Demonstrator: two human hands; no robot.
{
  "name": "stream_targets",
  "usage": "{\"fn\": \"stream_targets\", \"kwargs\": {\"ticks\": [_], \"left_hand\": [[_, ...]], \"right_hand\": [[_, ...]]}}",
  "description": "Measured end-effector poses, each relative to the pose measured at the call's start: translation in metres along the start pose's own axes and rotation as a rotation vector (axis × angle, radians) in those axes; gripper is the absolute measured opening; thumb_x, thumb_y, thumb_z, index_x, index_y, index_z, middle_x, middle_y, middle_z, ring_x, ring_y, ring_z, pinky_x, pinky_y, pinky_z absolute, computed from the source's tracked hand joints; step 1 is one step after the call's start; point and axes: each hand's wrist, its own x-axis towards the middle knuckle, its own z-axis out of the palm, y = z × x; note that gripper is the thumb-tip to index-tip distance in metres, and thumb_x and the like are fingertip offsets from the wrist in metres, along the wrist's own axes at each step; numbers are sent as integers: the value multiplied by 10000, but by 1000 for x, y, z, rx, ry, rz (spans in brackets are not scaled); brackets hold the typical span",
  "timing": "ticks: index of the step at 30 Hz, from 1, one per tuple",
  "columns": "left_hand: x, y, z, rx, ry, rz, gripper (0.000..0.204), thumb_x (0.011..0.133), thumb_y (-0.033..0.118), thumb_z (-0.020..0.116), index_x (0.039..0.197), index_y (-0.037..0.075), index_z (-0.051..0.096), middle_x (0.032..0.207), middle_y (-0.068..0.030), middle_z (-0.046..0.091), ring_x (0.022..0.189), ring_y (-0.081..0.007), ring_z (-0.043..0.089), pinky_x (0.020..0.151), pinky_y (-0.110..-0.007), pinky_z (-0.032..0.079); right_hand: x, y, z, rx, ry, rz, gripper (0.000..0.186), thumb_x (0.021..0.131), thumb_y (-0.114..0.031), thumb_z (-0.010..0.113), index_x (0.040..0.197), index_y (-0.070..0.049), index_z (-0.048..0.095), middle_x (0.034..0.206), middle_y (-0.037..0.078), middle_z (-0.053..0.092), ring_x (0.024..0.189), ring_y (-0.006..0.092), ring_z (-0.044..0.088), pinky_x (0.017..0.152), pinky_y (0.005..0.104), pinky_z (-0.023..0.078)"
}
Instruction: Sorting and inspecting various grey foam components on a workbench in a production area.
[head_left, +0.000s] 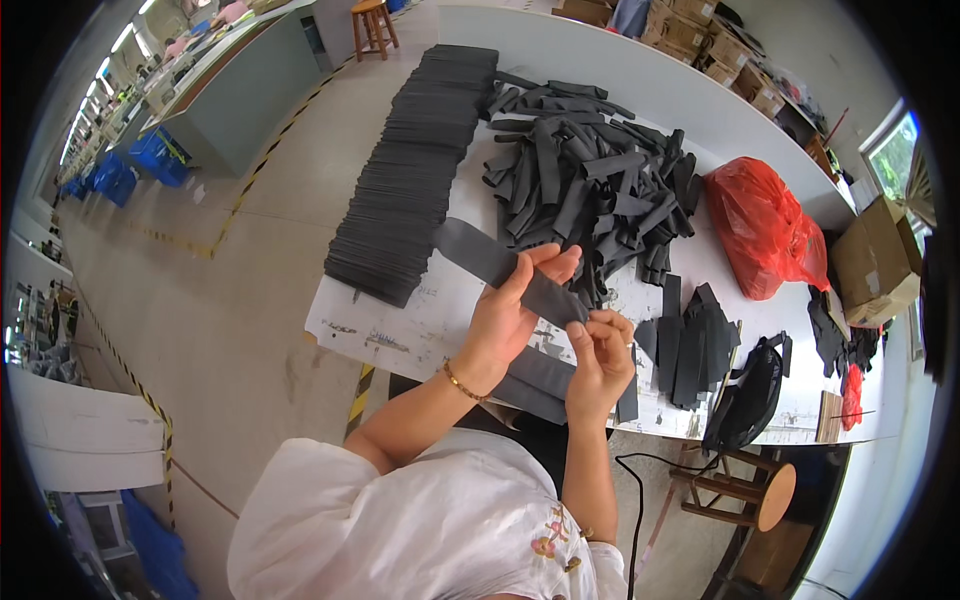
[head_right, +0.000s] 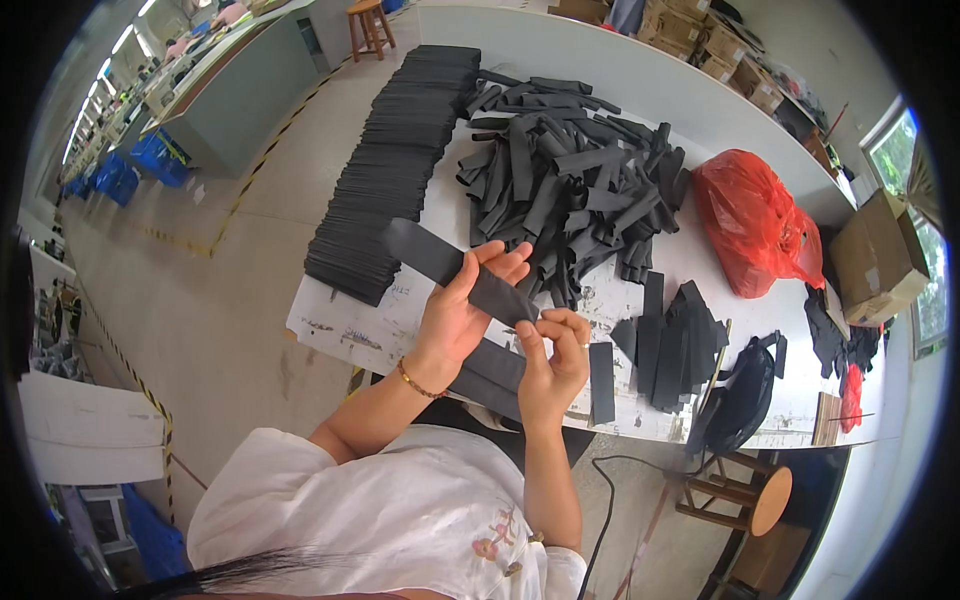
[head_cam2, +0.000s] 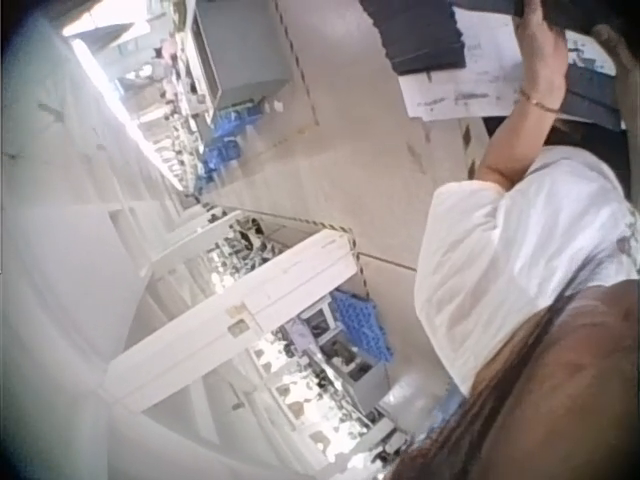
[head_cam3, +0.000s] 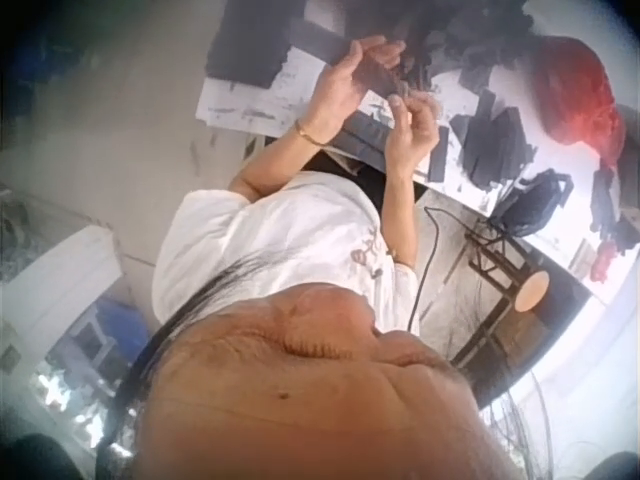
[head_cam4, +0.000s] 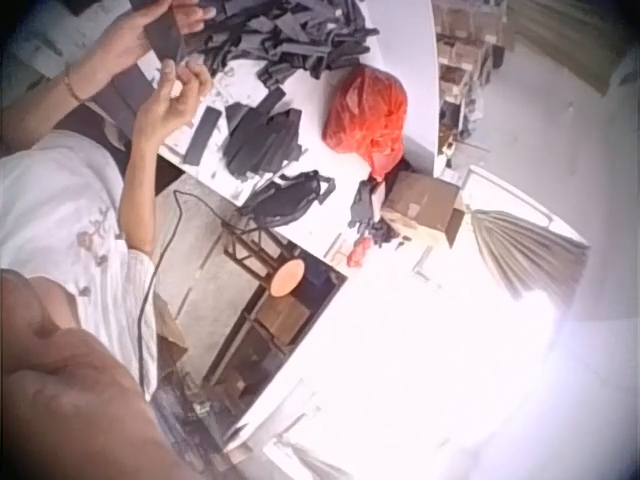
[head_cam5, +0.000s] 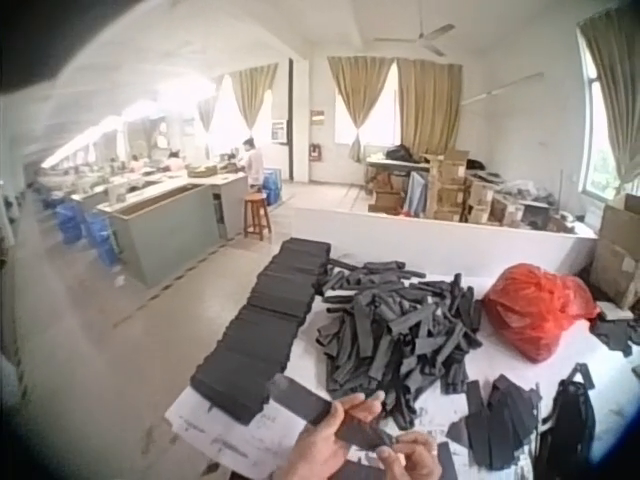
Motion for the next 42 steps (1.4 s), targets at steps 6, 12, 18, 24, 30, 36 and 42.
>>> {"fn": "stream_targets", "kwargs": {"ticks": [6, 12, 18, 24, 30, 36, 42], "left_hand": [[-6, -9, -6, 29, -225, -88, 366, 988, 346, 516, 1227, 83, 602, 1213, -150, 646, 1291, -357, 483, 1095, -488, 378], [-6, 8, -37, 131, 205, -23, 328, 976, 260, 577, 1138, -25, 593, 1076, -196, 664, 1001, -289, 659, 925, -411, 512], [-22, 15, -37, 115, 346, -96, 272, 956, 215, 613, 1033, -46, 617, 914, -169, 675, 923, -299, 674, 844, -379, 537], [-83, 25, -63, 1021, 282, -65, 121, 827, 121, 747, 900, 33, 709, 840, 6, 632, 681, -98, 524, 634, -225, 414], [-122, 0, -105, 1397, 214, 192, 171, 735, 120, 812, 836, 52, 690, 864, -41, 526, 767, -157, 518, 682, -274, 422], [-115, -13, -118, 1611, 195, 357, 235, 690, 128, 837, 767, 56, 627, 925, -74, 523, 891, -248, 503, 783, -351, 417], [-108, -7, -114, 1604, 191, 353, 249, 701, 129, 827, 780, 61, 601, 922, -83, 524, 888, -268, 508, 778, -369, 419]], "right_hand": [[5, -22, -3, 306, -25, 339, 114, 904, -89, 658, 938, 18, 640, 933, 10, 596, 819, 52, 496, 717, 186, 373], [3, -11, -18, -251, -1, -190, 60, 853, -22, 694, 821, -4, 646, 762, 49, 610, 706, 128, 548, 668, 235, 407], [-15, -1, -27, -113, 18, 144, 93, 857, -62, 712, 811, 0, 659, 759, 5, 596, 682, 76, 478, 641, 213, 383], [-64, 21, -58, -140, 50, 402, 208, 827, -104, 765, 946, 9, 637, 767, 3, 579, 692, 69, 502, 628, 229, 421], [-98, 34, -58, -487, 18, 453, 211, 810, -102, 773, 869, -19, 588, 702, 0, 551, 631, 83, 476, 587, 232, 411], [-98, 65, -55, -657, 21, 383, 255, 779, -136, 794, 847, -31, 572, 670, 33, 524, 601, 127, 468, 569, 274, 419], [-100, 63, -62, -759, 32, 254, 266, 788, -160, 793, 840, -24, 571, 687, 57, 503, 600, 161, 454, 556, 308, 410]]}}
